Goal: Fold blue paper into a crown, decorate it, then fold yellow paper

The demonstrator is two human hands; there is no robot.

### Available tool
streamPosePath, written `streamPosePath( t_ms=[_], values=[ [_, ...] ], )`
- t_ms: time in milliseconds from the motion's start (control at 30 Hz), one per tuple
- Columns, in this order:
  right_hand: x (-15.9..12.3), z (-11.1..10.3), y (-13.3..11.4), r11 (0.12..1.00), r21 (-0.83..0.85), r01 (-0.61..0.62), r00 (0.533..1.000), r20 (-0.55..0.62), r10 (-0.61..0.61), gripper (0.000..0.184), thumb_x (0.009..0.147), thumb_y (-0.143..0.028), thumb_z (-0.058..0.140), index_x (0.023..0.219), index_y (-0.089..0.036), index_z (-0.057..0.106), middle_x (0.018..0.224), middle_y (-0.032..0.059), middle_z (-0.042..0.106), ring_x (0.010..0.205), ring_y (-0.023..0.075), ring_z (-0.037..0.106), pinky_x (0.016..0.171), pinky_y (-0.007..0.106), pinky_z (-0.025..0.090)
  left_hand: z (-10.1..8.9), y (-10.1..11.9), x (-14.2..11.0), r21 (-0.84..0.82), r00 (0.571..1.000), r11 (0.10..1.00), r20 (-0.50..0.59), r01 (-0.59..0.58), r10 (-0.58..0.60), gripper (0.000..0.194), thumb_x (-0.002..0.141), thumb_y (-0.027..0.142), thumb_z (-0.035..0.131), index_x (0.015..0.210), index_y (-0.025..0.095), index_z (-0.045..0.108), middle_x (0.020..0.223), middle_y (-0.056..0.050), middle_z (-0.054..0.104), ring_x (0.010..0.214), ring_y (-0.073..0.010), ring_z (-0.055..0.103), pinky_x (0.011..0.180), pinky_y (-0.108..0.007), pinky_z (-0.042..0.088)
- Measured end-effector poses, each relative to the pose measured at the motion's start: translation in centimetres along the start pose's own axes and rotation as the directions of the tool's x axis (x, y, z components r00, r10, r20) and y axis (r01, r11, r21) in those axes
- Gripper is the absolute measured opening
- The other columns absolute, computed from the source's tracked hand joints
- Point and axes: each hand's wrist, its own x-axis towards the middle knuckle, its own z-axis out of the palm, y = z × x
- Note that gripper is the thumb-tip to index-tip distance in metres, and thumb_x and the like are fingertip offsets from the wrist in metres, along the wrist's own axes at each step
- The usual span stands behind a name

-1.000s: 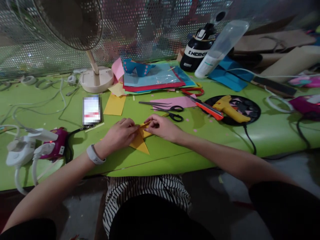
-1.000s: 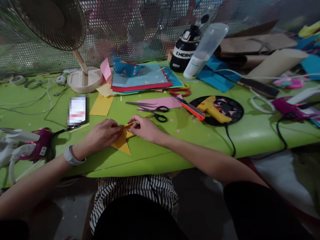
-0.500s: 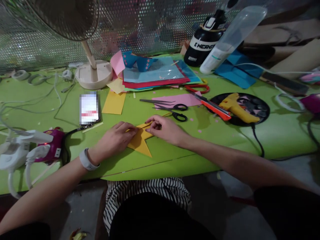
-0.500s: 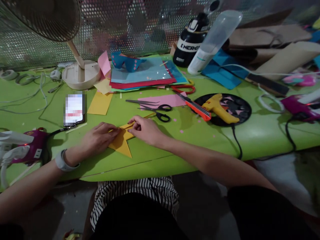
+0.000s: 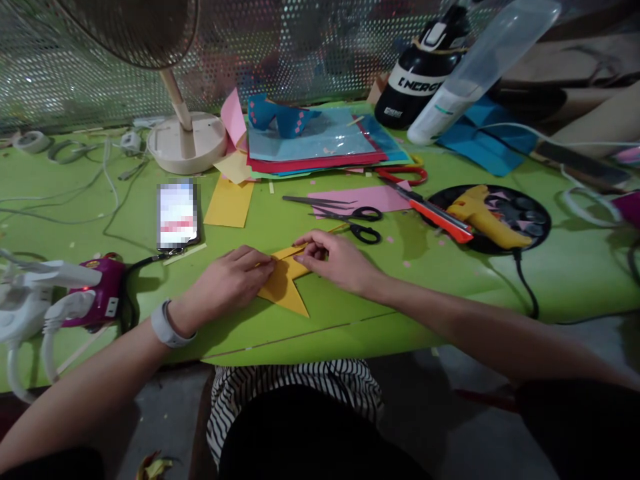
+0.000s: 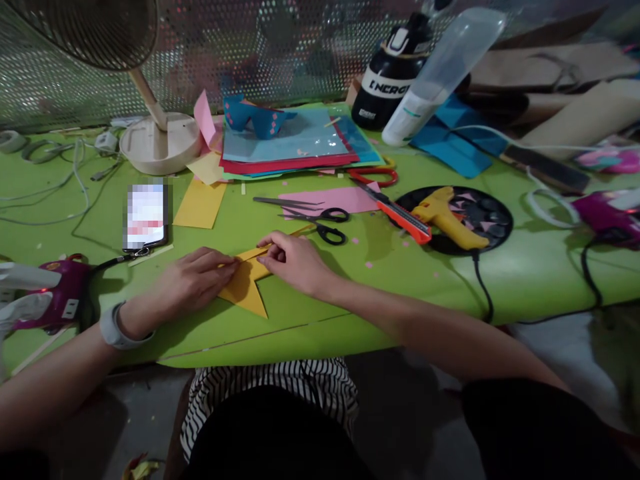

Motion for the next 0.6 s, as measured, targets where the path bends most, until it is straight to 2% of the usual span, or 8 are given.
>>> streamPosePath(
  t_ms=[167, 300, 433, 600],
  values=[
    [0.0, 0.0, -0.2, 1.0, -0.001, -0.004, 1.0, 0.003, 0.004, 0.02, 0.084, -0.028, 0.063, 0.101, -0.019, 0.063, 0.078, 0.0014, 0.067, 0.068, 0.0142, 0.059, 0.062, 0.028, 0.046, 0.1, -0.1, 0.0, 0.046, 1.0, 0.999, 0.001, -0.02, 0.02, 0.024, 0.098, 0.018, 0.046, 0.109, 0.011, 0.066, 0.111, -0.011, 0.069, 0.093, -0.0207, 0.063, 0.08, -0.034, 0.056],
    [0.0, -0.1, -0.3, 1.0, -0.015, -0.003, 1.0, 0.004, 0.004, 0.019, 0.084, -0.026, 0.063, 0.101, -0.019, 0.064, 0.077, 0.0015, 0.067, 0.069, 0.0147, 0.06, 0.063, 0.029, 0.047, 0.3, 0.1, 0.1, 0.108, 1.0, 0.994, 0.014, -0.008, 0.006, 0.026, 0.099, 0.021, 0.046, 0.119, 0.014, 0.061, 0.112, -0.01, 0.068, 0.093, -0.0194, 0.062, 0.08, -0.032, 0.053],
    [0.0, -0.1, -0.2, 1.0, -0.028, 0.01, 1.0, 0.01, -0.01, 0.017, 0.084, -0.026, 0.063, 0.1, -0.019, 0.065, 0.078, 0.0021, 0.067, 0.069, 0.0149, 0.06, 0.063, 0.029, 0.047, 0.5, 0.7, 0.2, 0.203, 0.996, 0.979, 0.088, -0.032, 0.015, 0.035, 0.101, 0.035, 0.045, 0.132, 0.021, 0.053, 0.115, -0.01, 0.065, 0.096, -0.0221, 0.06, 0.076, -0.033, 0.049],
    [0.0, 0.0, -0.1, 0.999, -0.047, 0.022, 1.0, 0.012, -0.021, 0.017, 0.084, -0.026, 0.063, 0.099, -0.018, 0.066, 0.077, 0.0021, 0.067, 0.066, 0.0137, 0.059, 0.061, 0.028, 0.046, 1.0, 1.0, -0.1, 0.222, 0.998, 0.975, 0.066, -0.01, -0.005, 0.041, 0.098, 0.052, 0.044, 0.128, 0.027, 0.056, 0.115, -0.008, 0.062, 0.097, -0.0228, 0.056, 0.082, -0.036, 0.043]
  ],
)
